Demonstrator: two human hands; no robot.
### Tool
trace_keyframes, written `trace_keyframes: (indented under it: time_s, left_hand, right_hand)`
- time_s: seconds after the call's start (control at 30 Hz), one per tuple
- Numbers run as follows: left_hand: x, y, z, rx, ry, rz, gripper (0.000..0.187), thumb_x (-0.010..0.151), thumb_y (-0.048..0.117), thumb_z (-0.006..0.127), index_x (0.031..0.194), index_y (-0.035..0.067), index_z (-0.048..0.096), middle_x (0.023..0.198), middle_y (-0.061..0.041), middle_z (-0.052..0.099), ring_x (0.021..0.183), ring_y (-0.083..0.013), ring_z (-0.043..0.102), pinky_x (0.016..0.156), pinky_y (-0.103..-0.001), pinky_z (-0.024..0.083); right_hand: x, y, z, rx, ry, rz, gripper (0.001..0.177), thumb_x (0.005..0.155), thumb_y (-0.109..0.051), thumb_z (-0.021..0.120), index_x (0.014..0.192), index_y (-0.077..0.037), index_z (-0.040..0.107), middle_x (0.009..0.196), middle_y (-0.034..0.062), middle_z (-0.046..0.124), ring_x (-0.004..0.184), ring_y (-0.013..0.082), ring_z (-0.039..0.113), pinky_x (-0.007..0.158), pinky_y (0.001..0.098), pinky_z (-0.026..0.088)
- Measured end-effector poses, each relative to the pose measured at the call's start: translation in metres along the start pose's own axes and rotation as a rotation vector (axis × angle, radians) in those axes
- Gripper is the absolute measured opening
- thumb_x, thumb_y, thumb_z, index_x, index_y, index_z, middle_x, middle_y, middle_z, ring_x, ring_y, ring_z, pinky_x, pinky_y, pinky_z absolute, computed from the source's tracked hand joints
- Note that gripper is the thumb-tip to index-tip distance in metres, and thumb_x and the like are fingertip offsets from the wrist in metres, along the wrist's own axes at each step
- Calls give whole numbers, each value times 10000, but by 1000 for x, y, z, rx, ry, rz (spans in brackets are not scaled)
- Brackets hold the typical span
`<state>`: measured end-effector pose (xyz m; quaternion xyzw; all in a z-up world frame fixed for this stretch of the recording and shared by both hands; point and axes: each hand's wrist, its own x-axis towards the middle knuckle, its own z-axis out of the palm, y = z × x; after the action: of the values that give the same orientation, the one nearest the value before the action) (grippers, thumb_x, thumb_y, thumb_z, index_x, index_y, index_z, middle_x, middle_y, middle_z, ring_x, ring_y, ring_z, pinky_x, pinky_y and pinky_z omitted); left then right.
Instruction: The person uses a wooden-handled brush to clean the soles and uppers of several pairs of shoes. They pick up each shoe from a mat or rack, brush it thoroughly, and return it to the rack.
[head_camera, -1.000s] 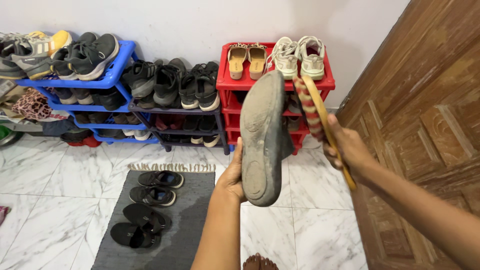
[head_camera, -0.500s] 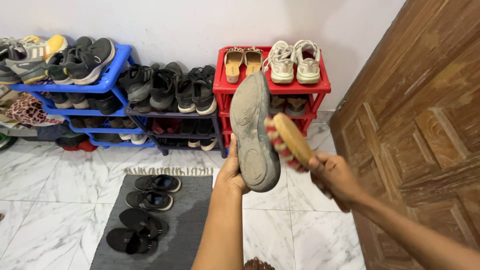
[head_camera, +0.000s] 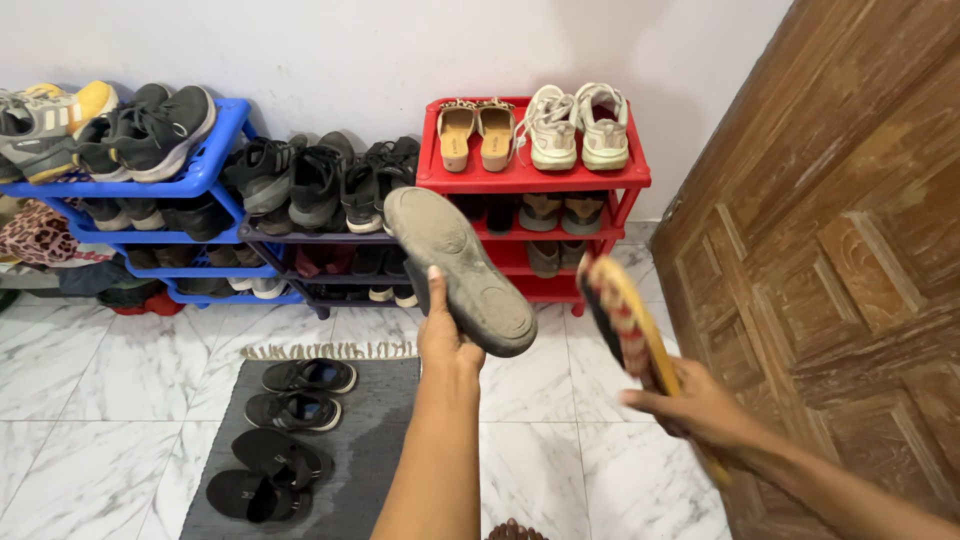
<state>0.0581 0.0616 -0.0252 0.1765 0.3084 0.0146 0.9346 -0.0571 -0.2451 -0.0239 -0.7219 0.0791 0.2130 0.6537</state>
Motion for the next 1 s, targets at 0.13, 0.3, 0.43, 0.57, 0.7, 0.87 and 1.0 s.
trace_keyframes:
  time_s: [0.13,0.3,0.43,0.57,0.7,0.87,1.0]
  left_hand:
    - [2,-31,1,142,93,199,422,846,274,766,1144,-6,664,1180,-165,732,1065,-315,733,973,-477,588]
    - [-6,-69,17,565,202,486,419,1003,238,762,817,-121,652,801,-241,730,611,-267,593,692,-524,534]
    - [-36,-69,36,1125,349,588,340,934,296,708,795,-13,745,753,-173,747,671,-324,725,695,-445,584]
    - [-63,-65,55,1442,351,556,265,918,322,693,876,74,778,858,-166,750,794,-363,731,725,-462,590]
    - [-63,-56,63,1665,129,600,196,859,320,744,948,152,792,910,-178,737,875,-397,719,790,-480,582]
    - [-57,-60,25,1503,159,884,328,693,323,852,908,84,783,925,-162,767,909,-385,722,808,-469,565]
    - [-25,-58,-9,1464,346,-32,530,708,334,979,999,-20,714,1004,-174,667,907,-316,620,788,-442,541]
  right_hand:
    - [17,-28,60,75,234,10,568,658,-54,890,1137,-1,589,794,-4,635,473,98,459,404,273,365]
    - [17,-46,113,235,264,-18,573,644,7,878,1138,-10,589,816,55,613,508,117,484,422,278,374]
    - [23,-42,129,342,466,27,426,712,-55,862,1051,23,617,805,53,624,561,118,522,448,286,397]
    - [31,-26,136,441,597,82,345,752,-129,847,951,53,632,751,73,656,567,148,544,469,300,449]
    - [45,-4,130,564,553,124,347,749,-136,858,934,14,605,736,83,647,558,156,531,457,307,437]
    - [96,28,118,821,605,339,312,802,-116,859,958,-19,607,767,63,625,567,122,516,457,250,433]
    - [123,54,117,969,542,453,354,821,-171,860,1015,-92,575,766,34,545,539,104,477,456,219,440]
